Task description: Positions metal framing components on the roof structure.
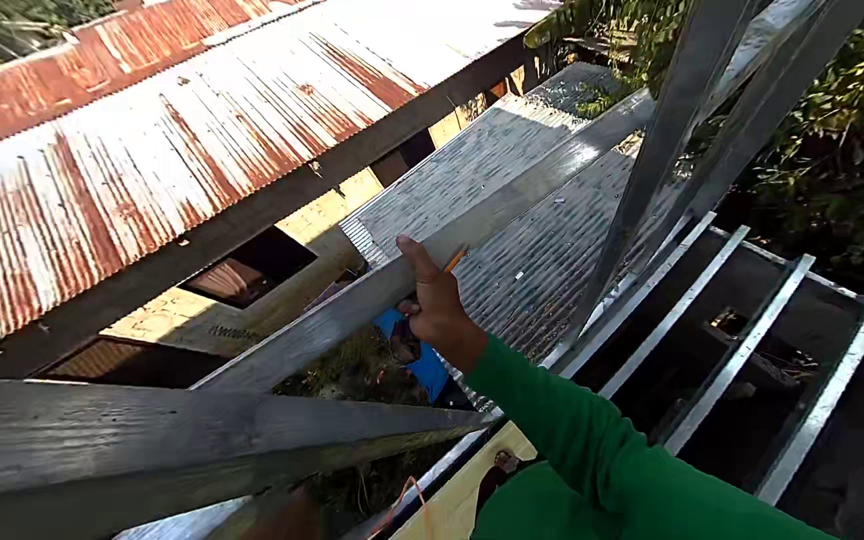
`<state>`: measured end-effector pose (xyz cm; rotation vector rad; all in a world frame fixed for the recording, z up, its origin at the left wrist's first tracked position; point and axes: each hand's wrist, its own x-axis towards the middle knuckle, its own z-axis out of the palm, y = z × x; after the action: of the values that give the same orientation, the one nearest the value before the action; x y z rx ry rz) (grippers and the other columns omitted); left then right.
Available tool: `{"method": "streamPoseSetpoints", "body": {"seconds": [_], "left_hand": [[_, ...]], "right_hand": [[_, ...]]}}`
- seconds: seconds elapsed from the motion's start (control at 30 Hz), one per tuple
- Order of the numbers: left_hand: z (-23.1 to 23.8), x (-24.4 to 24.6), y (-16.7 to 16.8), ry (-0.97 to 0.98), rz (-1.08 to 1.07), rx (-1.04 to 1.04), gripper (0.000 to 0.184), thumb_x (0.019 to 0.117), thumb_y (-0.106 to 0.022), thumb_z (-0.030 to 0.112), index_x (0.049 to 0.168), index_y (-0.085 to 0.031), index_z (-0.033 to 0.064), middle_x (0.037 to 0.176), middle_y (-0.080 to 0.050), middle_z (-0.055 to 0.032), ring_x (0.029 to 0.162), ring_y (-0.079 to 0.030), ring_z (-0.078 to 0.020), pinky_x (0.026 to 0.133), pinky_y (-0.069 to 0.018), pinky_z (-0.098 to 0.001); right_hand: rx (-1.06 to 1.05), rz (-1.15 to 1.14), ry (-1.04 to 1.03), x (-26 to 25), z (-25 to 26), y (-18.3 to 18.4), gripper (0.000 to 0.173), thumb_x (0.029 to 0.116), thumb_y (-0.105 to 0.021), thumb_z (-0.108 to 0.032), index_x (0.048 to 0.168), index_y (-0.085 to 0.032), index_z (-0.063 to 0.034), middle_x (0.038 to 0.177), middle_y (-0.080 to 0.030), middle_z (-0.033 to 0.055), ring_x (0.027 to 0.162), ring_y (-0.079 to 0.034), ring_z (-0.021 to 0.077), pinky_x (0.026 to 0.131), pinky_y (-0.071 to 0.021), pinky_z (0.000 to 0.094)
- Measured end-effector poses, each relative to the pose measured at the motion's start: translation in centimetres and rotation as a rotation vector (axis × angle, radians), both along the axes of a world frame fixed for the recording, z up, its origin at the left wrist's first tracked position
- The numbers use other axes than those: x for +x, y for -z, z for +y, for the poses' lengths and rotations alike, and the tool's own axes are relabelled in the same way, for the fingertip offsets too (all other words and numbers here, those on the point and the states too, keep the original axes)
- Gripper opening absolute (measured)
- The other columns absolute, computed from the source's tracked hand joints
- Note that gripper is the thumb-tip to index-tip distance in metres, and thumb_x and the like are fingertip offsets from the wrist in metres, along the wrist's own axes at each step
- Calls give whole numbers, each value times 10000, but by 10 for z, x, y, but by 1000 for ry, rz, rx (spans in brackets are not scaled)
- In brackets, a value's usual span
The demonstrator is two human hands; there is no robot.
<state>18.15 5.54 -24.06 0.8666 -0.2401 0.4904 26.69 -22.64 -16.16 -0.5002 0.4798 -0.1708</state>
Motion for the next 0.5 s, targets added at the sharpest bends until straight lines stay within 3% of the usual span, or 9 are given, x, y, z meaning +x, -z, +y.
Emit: {"method": "streamPoseSetpoints", "body": {"seconds": [0.07,0.1,0.17,0.2,0.23,0.3,0.33,0.43,0.5], "left_hand": [[-16,-3,-7,-205,55,72,704,955,-478,705,1309,-546,100,1158,-671,27,1119,-628,-65,952,-543,-336],[-20,-2,-9,-241,119,-8,693,982,-377,720,1325,-516,135,1154,-663,30,1107,-631,-76,926,-560,-359],[-18,9,-5,-224,156,-208,738,934,-295,809,1261,-581,212,1105,-694,4,1050,-662,-150,860,-582,-466],[-15,14,-2,-233,130,-199,776,897,-305,854,1274,-582,236,1122,-693,6,1064,-658,-156,869,-579,-477],[-11,17,1,-250,101,-167,798,830,-399,898,1273,-601,265,1125,-705,26,1069,-668,-140,873,-590,-460],[-11,13,0,-262,101,-105,778,807,-486,883,1291,-573,279,1120,-685,50,1063,-646,-97,869,-577,-409],[-11,13,-3,-240,95,-135,776,765,-518,902,1242,-607,297,1076,-707,64,1021,-669,-81,838,-592,-384],[-8,19,-8,-78,-49,-212,685,756,-525,897,1128,-690,346,1028,-744,69,969,-705,-97,808,-608,-379],[-6,23,-9,-12,-105,-201,700,715,-553,911,1125,-710,365,1052,-755,69,984,-716,-107,818,-615,-389]], "right_hand": [[-93,-28,-3,-9,-5,5,316,945,-697,-439,1085,-597,-174,743,-563,-6,452,-405,43,387,-333,189],[-122,-63,-3,-11,-4,9,250,975,-652,-415,1042,-604,-180,726,-571,-13,443,-403,37,380,-330,183],[-197,-135,-32,-14,-3,19,217,1022,-559,-448,1008,-591,-235,732,-574,-49,457,-408,17,398,-331,166],[-226,-170,-43,-14,-3,22,231,1032,-521,-477,1010,-585,-256,744,-570,-59,467,-412,14,407,-339,162],[-235,-195,-29,-11,-2,24,253,1041,-488,-478,1000,-579,-245,736,-571,-45,467,-417,28,406,-345,179],[-234,-233,0,-7,-3,29,316,1048,-434,-489,979,-574,-214,690,-561,-23,451,-429,53,397,-367,209],[-218,-254,-2,-4,-4,32,340,1052,-403,-502,973,-560,-211,674,-544,-29,455,-433,49,407,-381,209],[-117,-291,-5,7,-5,44,387,1061,-349,-519,984,-528,-185,687,-529,-24,492,-456,49,449,-413,210],[-88,-310,21,12,-6,45,421,1064,-330,-527,975,-529,-166,664,-522,-8,465,-436,55,422,-396,211]]}}
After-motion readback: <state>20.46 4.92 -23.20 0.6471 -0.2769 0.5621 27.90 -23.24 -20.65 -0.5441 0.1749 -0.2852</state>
